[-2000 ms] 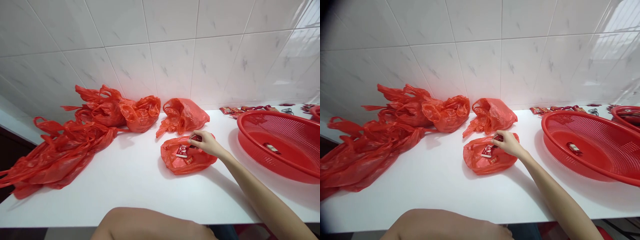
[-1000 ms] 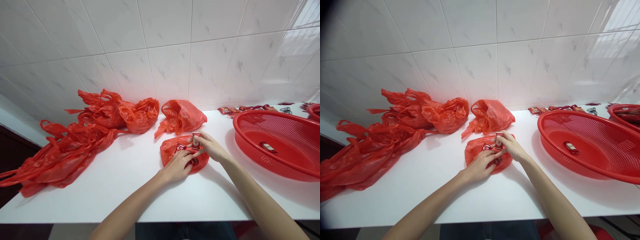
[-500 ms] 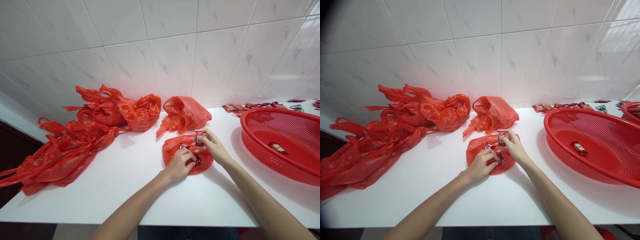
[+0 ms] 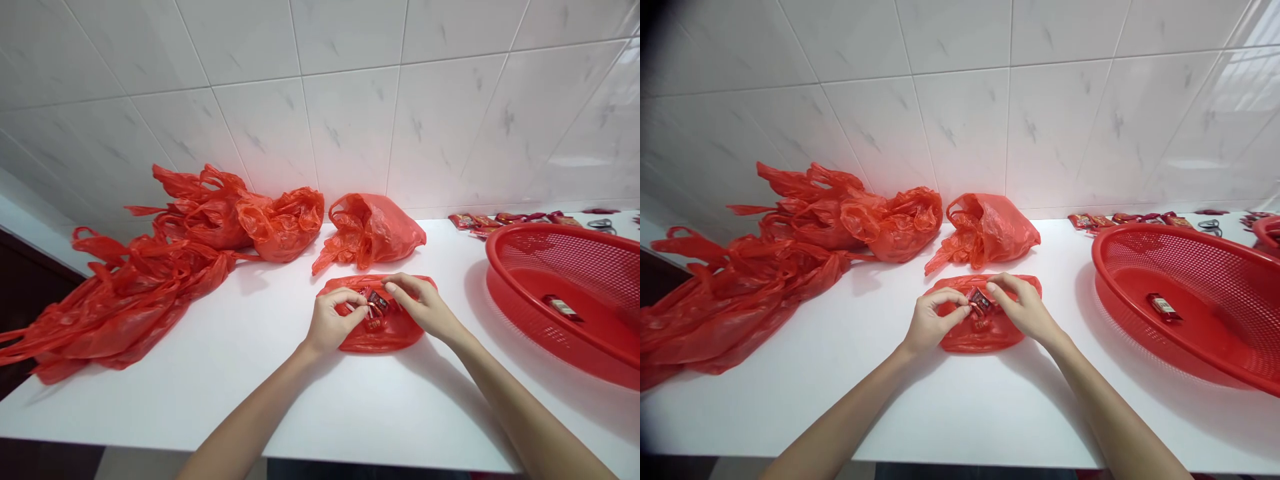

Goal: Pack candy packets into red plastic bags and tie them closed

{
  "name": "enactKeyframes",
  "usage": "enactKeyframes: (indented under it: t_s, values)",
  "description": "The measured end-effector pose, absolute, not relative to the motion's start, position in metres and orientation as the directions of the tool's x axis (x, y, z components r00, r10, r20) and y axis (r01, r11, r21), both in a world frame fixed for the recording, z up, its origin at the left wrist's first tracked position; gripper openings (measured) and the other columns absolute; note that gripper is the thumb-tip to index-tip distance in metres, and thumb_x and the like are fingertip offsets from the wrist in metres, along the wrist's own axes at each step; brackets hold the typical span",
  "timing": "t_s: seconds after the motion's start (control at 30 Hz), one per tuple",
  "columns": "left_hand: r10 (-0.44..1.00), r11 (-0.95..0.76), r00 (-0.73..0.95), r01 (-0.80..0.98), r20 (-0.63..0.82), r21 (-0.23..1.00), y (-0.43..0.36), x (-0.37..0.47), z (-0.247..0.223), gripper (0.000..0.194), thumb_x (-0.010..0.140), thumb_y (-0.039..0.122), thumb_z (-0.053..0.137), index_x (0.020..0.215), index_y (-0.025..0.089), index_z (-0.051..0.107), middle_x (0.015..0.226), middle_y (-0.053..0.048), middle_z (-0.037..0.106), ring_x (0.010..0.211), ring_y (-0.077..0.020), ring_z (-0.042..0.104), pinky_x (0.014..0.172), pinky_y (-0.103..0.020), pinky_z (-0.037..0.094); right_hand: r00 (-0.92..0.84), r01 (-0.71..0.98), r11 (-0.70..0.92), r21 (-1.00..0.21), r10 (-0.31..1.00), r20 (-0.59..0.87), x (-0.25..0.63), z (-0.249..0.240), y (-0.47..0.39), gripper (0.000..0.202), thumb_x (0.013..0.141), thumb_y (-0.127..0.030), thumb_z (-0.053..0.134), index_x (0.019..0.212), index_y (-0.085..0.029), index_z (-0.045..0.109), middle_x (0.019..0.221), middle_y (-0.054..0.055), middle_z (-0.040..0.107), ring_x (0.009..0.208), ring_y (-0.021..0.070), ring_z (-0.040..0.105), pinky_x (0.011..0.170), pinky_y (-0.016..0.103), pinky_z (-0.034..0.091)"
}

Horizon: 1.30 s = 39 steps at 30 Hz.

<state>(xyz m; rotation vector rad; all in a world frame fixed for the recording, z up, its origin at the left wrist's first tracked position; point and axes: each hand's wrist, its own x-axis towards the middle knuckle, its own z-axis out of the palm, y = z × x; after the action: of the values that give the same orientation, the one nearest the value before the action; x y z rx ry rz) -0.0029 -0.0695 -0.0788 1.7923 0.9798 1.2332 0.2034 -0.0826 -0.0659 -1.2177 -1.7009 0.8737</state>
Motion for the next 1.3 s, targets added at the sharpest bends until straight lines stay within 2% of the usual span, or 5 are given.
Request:
enactKeyframes:
  t_s: [0.13, 0.27, 0.47, 0.9, 1.3]
  values:
    - [0.926, -0.344, 0.205, 0.120, 0.316, 0.931, -0.069, -0.002, -0.080, 0.007, 0.075, 0.024, 0.073, 0.073, 0.018, 0.075, 0.078, -0.004, 0.076, 0.075, -0.0171, 0.069, 0.072, -0.028, 0.057, -0.306, 0.288, 0.371, -0.883, 0.909, 0.282, 0.196, -0.060, -0.091, 0.043, 0.082, -0.043, 0.076, 0.119, -0.026, 0.063, 0.119, 0.007, 0.072, 0.107, 0.0269, 0.068, 0.092, 0.040, 0.057]
    - [0.940, -0.294, 0.200, 0.068, 0.276, 0.953, -0.070, -0.002, -0.081, 0.013, 0.074, 0.027, 0.075, 0.081, 0.017, 0.075, 0.082, -0.005, 0.077, 0.075, -0.0171, 0.069, 0.073, -0.029, 0.058, -0.272, 0.354, 0.428, -0.831, 0.898, 0.347, 0.189, -0.060, -0.094, 0.020, 0.091, -0.039, 0.062, 0.106, -0.026, 0.066, 0.105, 0.007, 0.074, 0.095, 0.0254, 0.070, 0.083, 0.040, 0.058]
    - [0.894, -0.390, 0.318, 0.201, 0.316, 0.899, -0.075, -0.003, -0.075, 0.016, 0.086, 0.031, 0.068, 0.090, 0.018, 0.076, 0.089, -0.006, 0.076, 0.083, -0.0178, 0.069, 0.078, -0.030, 0.056, -0.302, 0.217, 0.270, -0.938, 0.932, 0.199, 0.189, -0.069, -0.092, 0.027, 0.098, -0.047, 0.052, 0.105, -0.023, 0.062, 0.094, 0.006, 0.074, 0.079, 0.0223, 0.073, 0.078, 0.039, 0.060]
    - [0.909, -0.412, 0.227, 0.382, 0.348, 0.827, -0.063, -0.009, -0.085, 0.011, 0.085, 0.018, 0.060, 0.087, 0.019, 0.071, 0.094, -0.005, 0.075, 0.090, -0.0196, 0.070, 0.087, -0.034, 0.055, -0.195, 0.347, 0.315, -0.883, 0.946, 0.260, 0.197, -0.078, -0.080, 0.020, 0.090, -0.040, 0.059, 0.098, -0.023, 0.067, 0.100, 0.007, 0.077, 0.096, 0.0271, 0.072, 0.088, 0.043, 0.059]
    - [0.825, -0.465, 0.564, 0.647, 0.031, 0.605, -0.077, -0.013, -0.085, 0.084, 0.068, 0.034, 0.081, 0.145, 0.024, 0.048, 0.150, -0.016, 0.050, 0.136, -0.0410, 0.048, 0.108, -0.056, 0.045, -0.356, 0.698, 0.270, -0.663, 0.935, 0.006, 0.211, -0.074, -0.082, 0.057, 0.073, -0.023, 0.074, 0.128, -0.024, 0.062, 0.130, 0.012, 0.067, 0.119, 0.0348, 0.063, 0.096, 0.048, 0.052]
